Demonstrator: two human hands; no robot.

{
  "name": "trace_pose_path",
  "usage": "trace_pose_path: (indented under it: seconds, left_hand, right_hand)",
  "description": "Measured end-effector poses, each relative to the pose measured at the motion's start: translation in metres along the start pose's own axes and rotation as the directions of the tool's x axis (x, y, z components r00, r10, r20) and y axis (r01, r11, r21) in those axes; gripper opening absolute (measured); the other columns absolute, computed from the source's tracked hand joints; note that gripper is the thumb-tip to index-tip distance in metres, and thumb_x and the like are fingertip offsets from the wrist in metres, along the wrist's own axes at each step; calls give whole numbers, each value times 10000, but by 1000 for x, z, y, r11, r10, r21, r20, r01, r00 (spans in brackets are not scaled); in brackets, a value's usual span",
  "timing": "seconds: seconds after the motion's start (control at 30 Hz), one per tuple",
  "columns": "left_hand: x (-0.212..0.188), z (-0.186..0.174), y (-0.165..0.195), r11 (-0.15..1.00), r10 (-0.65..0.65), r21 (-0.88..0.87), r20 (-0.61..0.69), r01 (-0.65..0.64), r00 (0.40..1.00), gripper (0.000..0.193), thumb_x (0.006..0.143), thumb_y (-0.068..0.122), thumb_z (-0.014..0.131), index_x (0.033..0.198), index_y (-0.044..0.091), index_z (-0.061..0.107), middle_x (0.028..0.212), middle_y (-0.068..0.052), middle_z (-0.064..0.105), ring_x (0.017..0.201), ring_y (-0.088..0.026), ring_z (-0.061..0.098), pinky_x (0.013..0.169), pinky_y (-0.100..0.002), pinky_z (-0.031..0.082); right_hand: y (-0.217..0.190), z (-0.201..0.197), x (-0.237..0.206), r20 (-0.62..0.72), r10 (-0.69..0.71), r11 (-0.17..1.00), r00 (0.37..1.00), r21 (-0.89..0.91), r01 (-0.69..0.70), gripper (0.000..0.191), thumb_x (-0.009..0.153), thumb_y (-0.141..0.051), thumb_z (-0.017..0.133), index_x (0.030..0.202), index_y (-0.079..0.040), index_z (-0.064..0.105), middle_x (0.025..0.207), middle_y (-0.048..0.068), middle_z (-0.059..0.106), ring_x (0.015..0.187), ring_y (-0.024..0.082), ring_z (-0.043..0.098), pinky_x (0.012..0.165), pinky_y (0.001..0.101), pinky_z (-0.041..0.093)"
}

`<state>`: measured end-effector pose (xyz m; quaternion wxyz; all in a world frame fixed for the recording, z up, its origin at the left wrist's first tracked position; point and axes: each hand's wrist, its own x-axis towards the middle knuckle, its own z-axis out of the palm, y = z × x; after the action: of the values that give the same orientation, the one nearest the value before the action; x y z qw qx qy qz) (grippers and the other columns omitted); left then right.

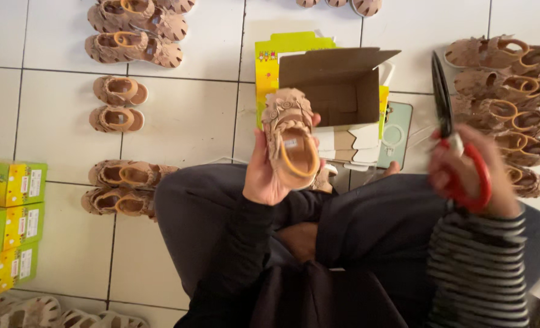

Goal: The person sits on the floor and uses scissors to trim small threads or excess material from the decorative flower on a child's sandal. They handle several sandals one at a time, picking them up, trimming the details, and placing them back into boxes or on the floor.

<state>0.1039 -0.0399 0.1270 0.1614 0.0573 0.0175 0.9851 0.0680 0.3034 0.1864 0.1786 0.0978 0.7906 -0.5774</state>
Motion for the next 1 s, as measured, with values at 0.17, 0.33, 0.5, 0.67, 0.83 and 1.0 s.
trace_pose_path:
  seconds: [0.17,0.33,0.5,0.67,0.83,1.0]
  left_hand:
    - [-19,27,-16,998,-56,-6,239,59,969,870,1073,662,542,1618,34,287,1460,-213,474,1262,-359,610,1012,-544,561]
    - [-28,45,-38,992,31,-127,275,4,961,983,960,549,702,1645,32,223,1451,-204,437,1253,-325,581,943,-518,597]
    - [-26,48,-39,982,33,-186,327,30,944,1016,953,545,706,1672,75,163,1469,-219,399,1252,-322,570,944,-559,597]
    - [-8,43,-45,911,146,-404,495,78,856,965,929,495,685,1662,164,151,1541,-234,364,1366,-372,506,1035,-643,506]
    - [-25,23,-9,925,227,313,6,-217,974,1072,913,727,606,1678,74,236,1575,-131,458,1416,-270,512,1168,-476,493]
    - [-23,3,9,917,215,354,-47,-185,975,1056,891,787,545,1646,97,284,1562,-82,465,1374,-261,531,1124,-481,505]
  right_hand:
    - [0,51,-23,117,-182,892,976,437,114,94,963,-27,522,1054,-12,543,630,37,509,506,107,476,665,249,500]
    - [5,62,-9,104,-27,932,994,362,-13,118,936,2,532,1053,-9,547,643,63,510,459,118,438,392,262,370]
    - [4,62,-5,80,-21,940,997,342,-8,118,954,-13,523,1068,-4,551,659,72,525,482,121,460,411,270,397]
    - [8,64,-1,77,-23,941,997,338,-5,184,948,8,529,1130,1,555,684,81,552,487,131,479,420,279,416]
    - [15,71,1,115,-33,941,993,338,-8,231,985,-10,532,1214,-9,558,756,85,590,533,128,516,473,264,426]
    - [21,72,3,140,53,955,989,283,-91,243,977,-29,546,1220,-21,565,745,103,611,535,145,548,467,283,452]
